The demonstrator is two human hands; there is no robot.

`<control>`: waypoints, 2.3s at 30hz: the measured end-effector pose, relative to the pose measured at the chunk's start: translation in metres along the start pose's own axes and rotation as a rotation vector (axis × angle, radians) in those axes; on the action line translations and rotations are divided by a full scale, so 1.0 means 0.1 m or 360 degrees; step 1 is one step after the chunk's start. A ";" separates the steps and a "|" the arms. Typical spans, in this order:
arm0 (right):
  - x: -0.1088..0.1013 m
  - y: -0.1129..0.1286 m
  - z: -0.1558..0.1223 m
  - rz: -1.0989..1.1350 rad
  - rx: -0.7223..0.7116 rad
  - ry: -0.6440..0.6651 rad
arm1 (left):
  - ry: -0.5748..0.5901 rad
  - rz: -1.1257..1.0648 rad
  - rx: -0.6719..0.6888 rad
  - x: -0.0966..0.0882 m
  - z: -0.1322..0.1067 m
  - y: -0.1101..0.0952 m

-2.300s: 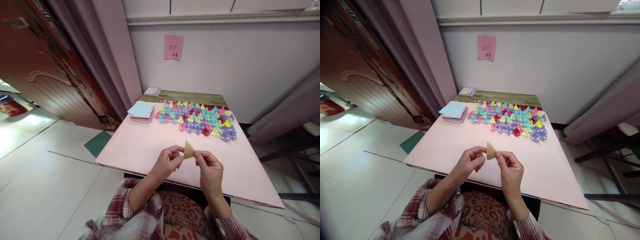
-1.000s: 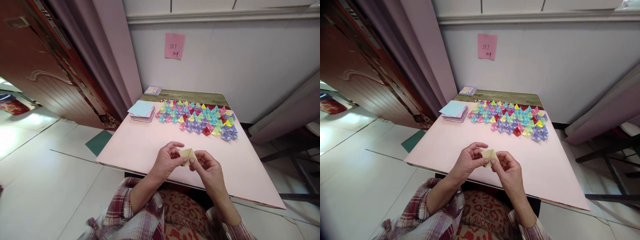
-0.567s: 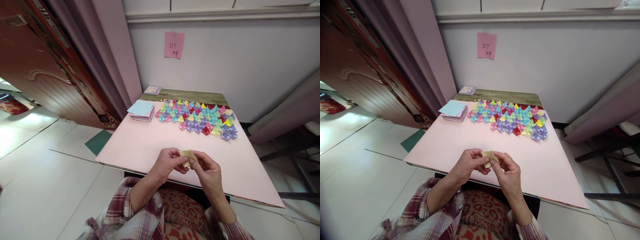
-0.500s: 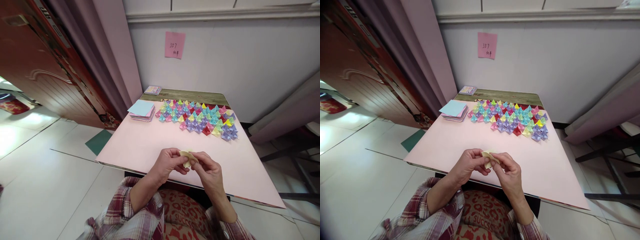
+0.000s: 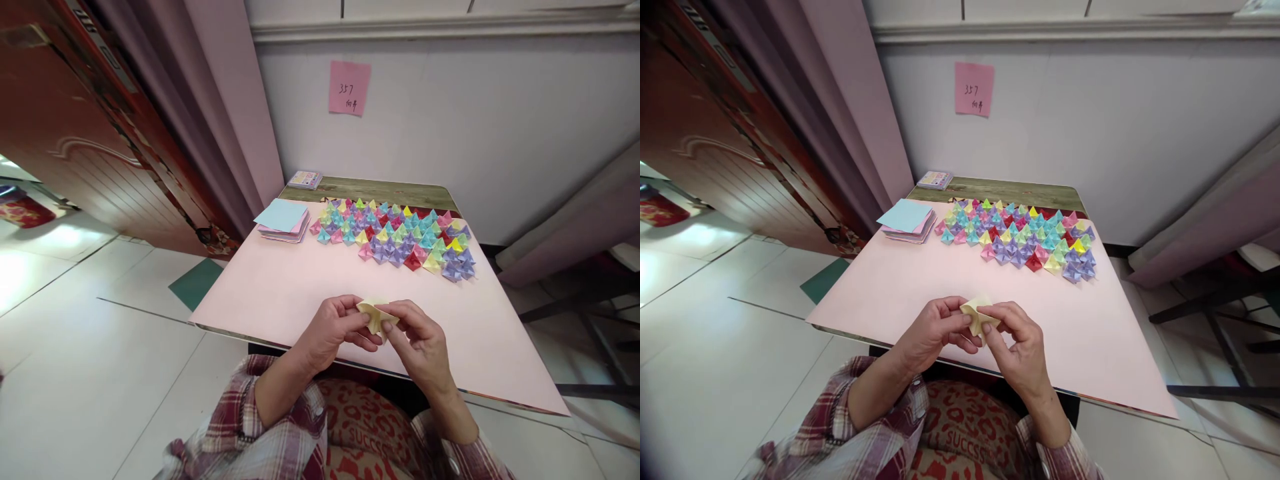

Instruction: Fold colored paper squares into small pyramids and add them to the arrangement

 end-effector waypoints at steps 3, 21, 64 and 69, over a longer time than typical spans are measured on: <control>0.05 -0.05 -0.02 0.0097 0.0190 -0.0027 | -0.0045 0.0102 0.0031 -0.01 0.01 0.03; 0.12 -0.21 -0.05 0.0423 0.0690 -0.0041 | 0.0044 0.1000 0.0233 -0.14 0.04 0.01; 0.72 -1.04 0.60 -0.0938 -0.0080 0.0121 | -0.0410 0.1735 0.0898 -0.96 1.15 0.00; 0.67 -1.07 0.58 -0.0932 -0.0093 0.0214 | -0.0165 0.2178 0.1010 -1.04 0.93 0.00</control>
Point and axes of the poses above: each hand's wrist, its own z-axis towards the middle knuckle, its own x-axis out of the palm, y = z × x, the point moved 3 cm from there along z, towards the middle knuckle, and after that the axes turned 6 degrees about -z, right-handed, at the moved point
